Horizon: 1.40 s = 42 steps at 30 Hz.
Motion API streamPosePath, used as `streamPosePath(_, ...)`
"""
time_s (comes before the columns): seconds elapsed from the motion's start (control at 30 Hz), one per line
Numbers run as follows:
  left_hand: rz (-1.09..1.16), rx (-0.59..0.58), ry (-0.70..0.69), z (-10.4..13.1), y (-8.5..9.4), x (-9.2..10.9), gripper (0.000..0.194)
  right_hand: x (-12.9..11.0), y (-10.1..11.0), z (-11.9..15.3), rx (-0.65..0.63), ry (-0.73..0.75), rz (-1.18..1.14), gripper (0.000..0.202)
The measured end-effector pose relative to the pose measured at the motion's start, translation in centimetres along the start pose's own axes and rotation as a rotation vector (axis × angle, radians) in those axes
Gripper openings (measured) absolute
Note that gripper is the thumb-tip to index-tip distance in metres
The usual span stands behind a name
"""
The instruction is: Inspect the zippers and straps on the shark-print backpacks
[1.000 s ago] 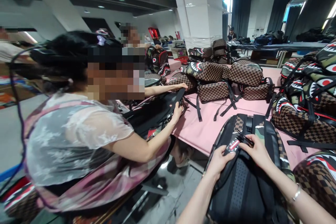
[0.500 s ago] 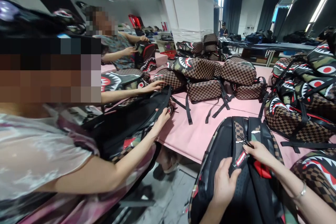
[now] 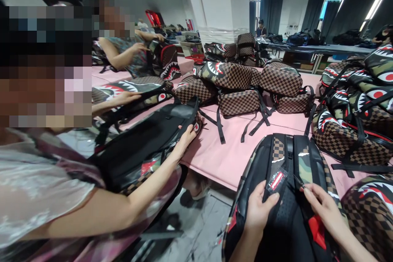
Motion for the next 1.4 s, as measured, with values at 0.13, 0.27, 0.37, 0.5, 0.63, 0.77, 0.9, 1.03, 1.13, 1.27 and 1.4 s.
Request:
streamPosePath(0.13,-0.05,-0.013,-0.026,0.0,-0.2,0.1,0.043,-0.5,-0.9,1.2,-0.034,-0.036,0.0,0.028)
streamPosePath(0.27,-0.074,-0.033,-0.026,0.0,-0.3,0.1,0.045,-1.3,-1.8,0.3,-0.043,-0.041,-0.024,0.027)
streamPosePath(0.37,-0.092,-0.042,-0.044,0.2,-0.5,0.4,0.044,-1.6,-2.3,-0.7,-0.06,-0.029,-0.016,0.029)
streamPosePath(0.5,-0.148,-0.06,-0.081,0.4,-0.8,1.1,0.04,-1.9,-2.2,-1.5,-0.068,-0.007,0.042,0.03)
streamPosePath(0.63,-0.171,-0.08,-0.073,0.3,-0.6,0.8,0.04,-2.7,-1.4,-2.4,-0.078,0.053,0.077,0.03)
streamPosePath(0.77,-0.148,-0.078,-0.013,0.3,0.3,0.4,0.047,-2.7,0.0,-4.1,-0.176,0.045,0.007,0.033)
streamPosePath(0.9,-0.073,-0.114,0.071,0.4,1.2,1.0,0.053,-2.9,1.1,-6.1,-0.361,0.049,0.037,0.031)
streamPosePath(1.03,-0.047,-0.207,0.088,0.3,1.3,2.2,0.051,-3.8,1.3,-7.8,-0.505,0.094,0.09,0.029)
streamPosePath(1.13,-0.036,-0.256,0.091,0.3,1.1,3.1,0.049,-4.4,0.6,-8.8,-0.587,0.126,0.113,0.029)
streamPosePath(1.27,-0.001,-0.297,0.104,0.4,0.8,3.8,0.046,-4.8,-0.4,-9.9,-0.705,0.134,0.114,0.029)
streamPosePath(1.4,-0.007,-0.372,0.12,0.3,0.7,4.1,0.044,-5.0,-1.1,-10.6,-0.775,0.161,0.099,0.029)
Point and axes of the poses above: each hand's wrist, its own z-axis away from the middle knuckle, its own y-axis out of the back of the hand, x = y × z, the point moved 6 cm from there along -z, towards the middle knuckle, and after that the axes turned 9 degrees about -x, right-handed, at the moved point
